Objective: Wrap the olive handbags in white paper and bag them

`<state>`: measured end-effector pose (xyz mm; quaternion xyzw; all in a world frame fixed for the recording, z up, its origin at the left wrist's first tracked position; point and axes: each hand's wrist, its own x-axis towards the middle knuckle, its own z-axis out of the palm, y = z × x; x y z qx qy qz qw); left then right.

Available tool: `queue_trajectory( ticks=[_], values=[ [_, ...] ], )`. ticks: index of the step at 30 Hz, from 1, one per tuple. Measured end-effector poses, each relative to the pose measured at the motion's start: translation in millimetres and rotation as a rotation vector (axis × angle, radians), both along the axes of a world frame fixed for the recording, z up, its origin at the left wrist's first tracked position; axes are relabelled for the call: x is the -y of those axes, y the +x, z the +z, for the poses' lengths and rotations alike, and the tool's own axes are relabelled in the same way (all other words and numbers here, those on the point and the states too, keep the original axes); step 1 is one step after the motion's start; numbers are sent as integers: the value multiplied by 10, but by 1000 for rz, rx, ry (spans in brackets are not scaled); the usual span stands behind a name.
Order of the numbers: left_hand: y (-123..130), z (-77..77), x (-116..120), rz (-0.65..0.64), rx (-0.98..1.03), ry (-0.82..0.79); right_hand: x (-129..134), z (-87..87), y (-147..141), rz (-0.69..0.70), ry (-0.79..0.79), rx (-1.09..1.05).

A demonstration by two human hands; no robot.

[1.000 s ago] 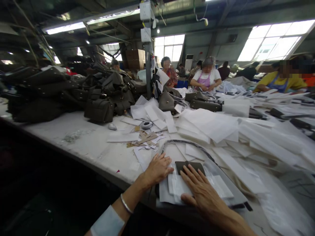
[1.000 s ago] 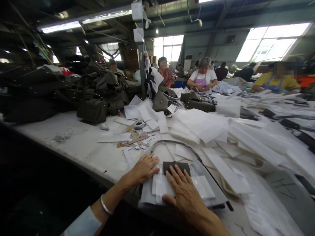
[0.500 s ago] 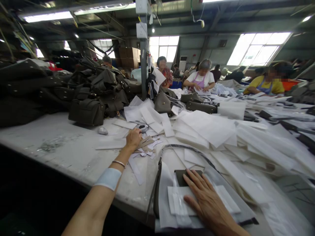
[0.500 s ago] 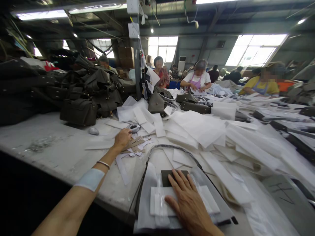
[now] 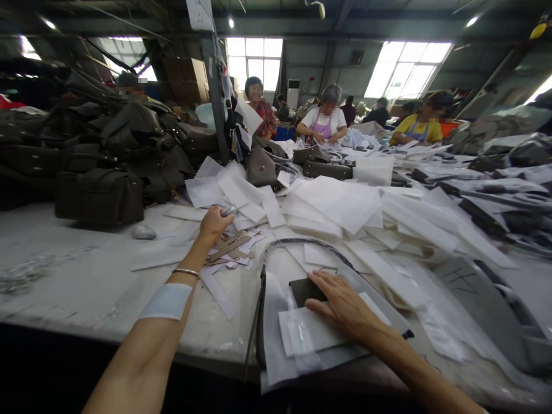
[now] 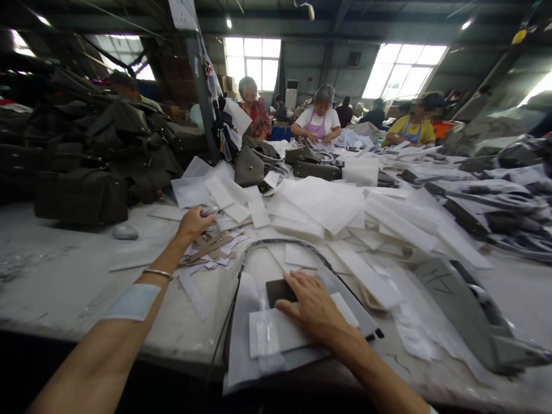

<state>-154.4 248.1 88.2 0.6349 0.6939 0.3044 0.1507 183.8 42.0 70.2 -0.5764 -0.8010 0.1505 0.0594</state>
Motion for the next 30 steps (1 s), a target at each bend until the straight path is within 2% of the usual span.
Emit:
queue_trajectory(
  ticks=[2,4,8,11,14,16,18,21,25,27,30],
  values=[
    [137,80,189,-81,124,-20,-120,44,-8,-46,-11,-1],
    [356,94,421,-217,245,-64,-197,60,-20,-51,-18,13],
    [960,-79,825,-446,331,-174,-197,46,-16,-40,8,39],
    [1348,-229,969,-453,268,-168,-116,19,17,-47,22,52],
    [1500,-253,983,-384,135,-88,-26,-18,66,-72,25,39],
    [1448,-209,937,-343,46,-41,2,-34,114,-84,23,13],
    [1281,-159,858,-283,-36,-18,-25,-26,186,-76,10,-19],
    [865,-128,728,-135,-156,-24,-185,40,338,-88,23,-34],
    [247,-192,678,34,-289,-88,-490,165,495,-92,100,23],
    [41,-249,722,34,-333,-135,-605,205,463,-46,111,42],
    [-77,-329,803,-42,-379,-188,-699,215,231,56,106,68]
  ],
)
